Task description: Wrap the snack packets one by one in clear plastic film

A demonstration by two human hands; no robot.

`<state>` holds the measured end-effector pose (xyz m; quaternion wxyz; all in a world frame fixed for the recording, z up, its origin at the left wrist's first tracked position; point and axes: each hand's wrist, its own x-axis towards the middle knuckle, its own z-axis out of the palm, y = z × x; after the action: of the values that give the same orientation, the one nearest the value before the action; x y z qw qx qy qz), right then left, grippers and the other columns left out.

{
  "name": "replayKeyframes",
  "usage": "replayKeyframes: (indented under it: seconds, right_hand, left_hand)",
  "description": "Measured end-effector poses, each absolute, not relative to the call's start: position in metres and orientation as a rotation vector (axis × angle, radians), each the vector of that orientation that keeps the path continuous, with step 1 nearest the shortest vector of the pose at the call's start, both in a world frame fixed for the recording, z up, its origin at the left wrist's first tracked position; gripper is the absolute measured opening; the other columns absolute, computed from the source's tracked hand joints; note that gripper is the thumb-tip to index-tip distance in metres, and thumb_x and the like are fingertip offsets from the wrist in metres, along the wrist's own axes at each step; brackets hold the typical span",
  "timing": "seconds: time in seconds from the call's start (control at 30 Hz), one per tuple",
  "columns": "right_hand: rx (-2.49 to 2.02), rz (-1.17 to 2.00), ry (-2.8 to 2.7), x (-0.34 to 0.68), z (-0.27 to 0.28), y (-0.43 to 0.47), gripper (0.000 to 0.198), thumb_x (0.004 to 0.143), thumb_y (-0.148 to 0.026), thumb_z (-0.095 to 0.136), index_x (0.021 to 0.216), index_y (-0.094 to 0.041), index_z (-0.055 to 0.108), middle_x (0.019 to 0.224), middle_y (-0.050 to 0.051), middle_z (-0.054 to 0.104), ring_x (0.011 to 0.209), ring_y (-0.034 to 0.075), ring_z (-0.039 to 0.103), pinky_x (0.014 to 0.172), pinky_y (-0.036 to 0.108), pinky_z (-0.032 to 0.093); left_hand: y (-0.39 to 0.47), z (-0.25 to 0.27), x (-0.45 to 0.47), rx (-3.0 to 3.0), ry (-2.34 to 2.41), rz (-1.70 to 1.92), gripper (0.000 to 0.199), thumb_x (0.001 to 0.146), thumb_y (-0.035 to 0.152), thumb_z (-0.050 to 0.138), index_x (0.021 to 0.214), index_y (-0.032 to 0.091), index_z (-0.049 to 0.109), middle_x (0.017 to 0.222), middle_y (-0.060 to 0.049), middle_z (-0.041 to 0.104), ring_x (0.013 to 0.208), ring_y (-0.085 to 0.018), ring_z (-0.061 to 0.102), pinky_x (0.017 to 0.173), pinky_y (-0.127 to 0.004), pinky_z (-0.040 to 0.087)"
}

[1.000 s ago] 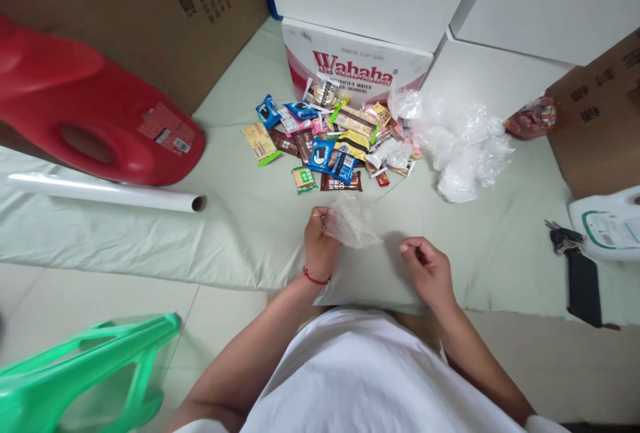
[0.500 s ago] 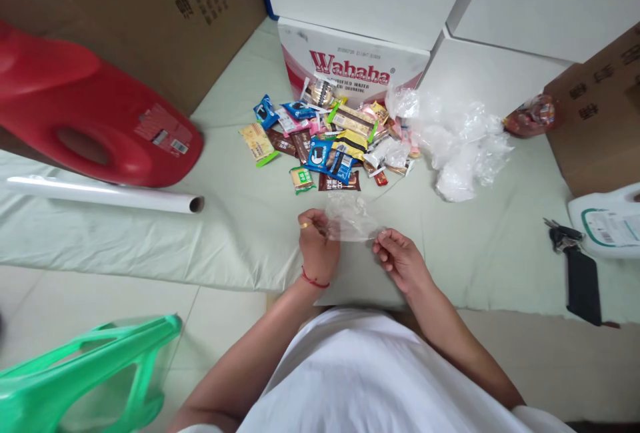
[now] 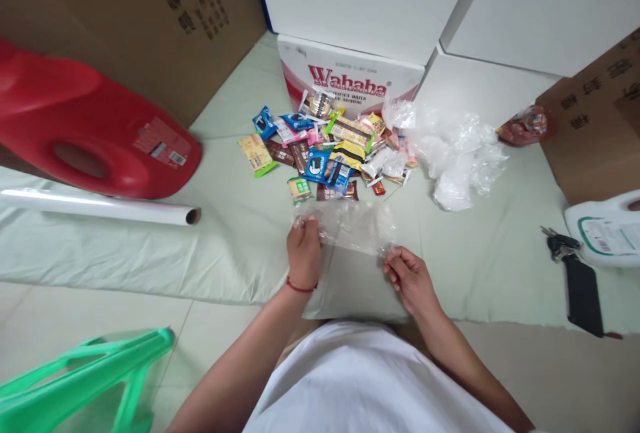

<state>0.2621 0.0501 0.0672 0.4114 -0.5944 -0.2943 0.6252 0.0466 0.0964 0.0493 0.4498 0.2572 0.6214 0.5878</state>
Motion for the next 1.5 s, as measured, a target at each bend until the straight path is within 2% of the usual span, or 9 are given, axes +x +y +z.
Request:
replayKeyframes:
  seconds: [0.33,0.43,0.57,0.7,0.87,1.0,1.13,1.27,1.5]
  right_hand:
    - [-1.623,1.871,-1.28,0.304,0.083,0.011,0.04,0.084,-0.055,0.075,0.072,-0.019,0.062,0.066,-0.001,0.058,0.053,0.01,0.046,0.045,0.021,0.034]
    - [-1.619,1.893,-1.465,0.337,0.108,0.022,0.041,0.086,-0.057,0.075,0.075,-0.018,0.068,0.066,0.0,0.061,0.056,0.011,0.048,0.049,0.022,0.036]
    - [-1.632,1.431,-1.245,0.341,0.14,0.059,0.044,0.084,-0.061,0.078,0.083,-0.018,0.07,0.054,-0.005,0.048,0.051,0.008,0.038,0.046,0.02,0.028]
    - [-1.403,1.689,-1.037,0.288,0.153,0.1,0.064,0.079,-0.072,0.077,0.118,-0.022,0.065,0.057,-0.005,0.058,0.042,0.007,0.034,0.039,0.017,0.022]
    - [-1.196,2.071,-0.711,0.237,0.151,0.124,0.082,0.084,-0.092,0.046,0.128,-0.024,0.057,0.085,0.008,0.077,0.07,0.024,0.074,0.048,0.028,0.055]
    - [-1.125,2.15,-0.729,0.238,0.141,0.119,0.062,0.078,-0.065,0.08,0.121,-0.023,0.066,0.095,0.007,0.079,0.084,0.026,0.078,0.061,0.034,0.063]
    - [-1.184,2.114,-0.675,0.245,0.121,0.106,0.06,0.058,-0.026,0.098,0.112,-0.02,0.071,0.09,0.006,0.081,0.081,0.024,0.078,0.077,0.038,0.065]
    - [-1.232,2.02,-0.698,0.242,0.105,0.093,0.056,0.06,-0.028,0.096,0.11,-0.019,0.072,0.091,0.008,0.081,0.083,0.024,0.079,0.08,0.036,0.064]
    - [-1.276,1.884,-0.817,0.229,0.103,0.078,0.067,0.066,-0.024,0.089,0.129,-0.026,0.067,0.101,0.005,0.081,0.094,0.025,0.078,0.088,0.036,0.059]
  left_hand:
    - [0.103,0.058,0.041,0.202,1.117,1.43,0.038,0.055,0.025,0.089,0.08,0.017,0.062,0.075,0.001,0.067,0.07,-0.013,0.068,0.062,-0.022,0.051]
    - [0.098,0.06,0.047,0.324,1.126,1.47,0.039,0.059,0.026,0.09,0.082,0.019,0.06,0.083,0.001,0.068,0.073,-0.014,0.07,0.064,-0.023,0.051]
    - [0.088,0.067,0.059,0.643,1.197,1.545,0.029,0.072,0.027,0.083,0.083,0.021,0.056,0.096,0.0,0.066,0.086,-0.015,0.07,0.079,-0.029,0.055]
    - [0.069,0.074,0.063,1.233,1.471,1.657,0.01,0.083,0.023,0.072,0.085,0.022,0.062,0.109,-0.005,0.065,0.105,-0.02,0.067,0.095,-0.038,0.056]
    - [0.043,0.073,0.052,1.604,1.425,1.632,0.011,0.083,0.028,0.07,0.093,0.025,0.069,0.112,-0.008,0.071,0.097,-0.023,0.071,0.083,-0.037,0.06]
    - [0.04,0.063,0.043,1.636,1.327,1.576,0.027,0.085,0.022,0.067,0.111,0.028,0.07,0.109,-0.008,0.076,0.081,-0.019,0.072,0.073,-0.034,0.06]
    - [0.043,0.056,0.036,1.938,1.26,1.406,0.026,0.079,0.011,0.064,0.099,0.027,0.069,0.112,-0.01,0.074,0.108,-0.027,0.072,0.096,-0.046,0.059]
    - [0.029,0.06,0.032,2.081,1.112,1.214,0.051,0.072,0.012,0.06,0.122,0.023,0.057,0.144,-0.019,0.056,0.146,-0.036,0.048,0.115,-0.061,0.046]
    - [0.018,0.072,0.049,1.839,1.563,1.444,0.075,0.084,0.042,0.074,0.147,0.019,0.04,0.147,-0.023,0.049,0.141,-0.038,0.047,0.113,-0.058,0.044]
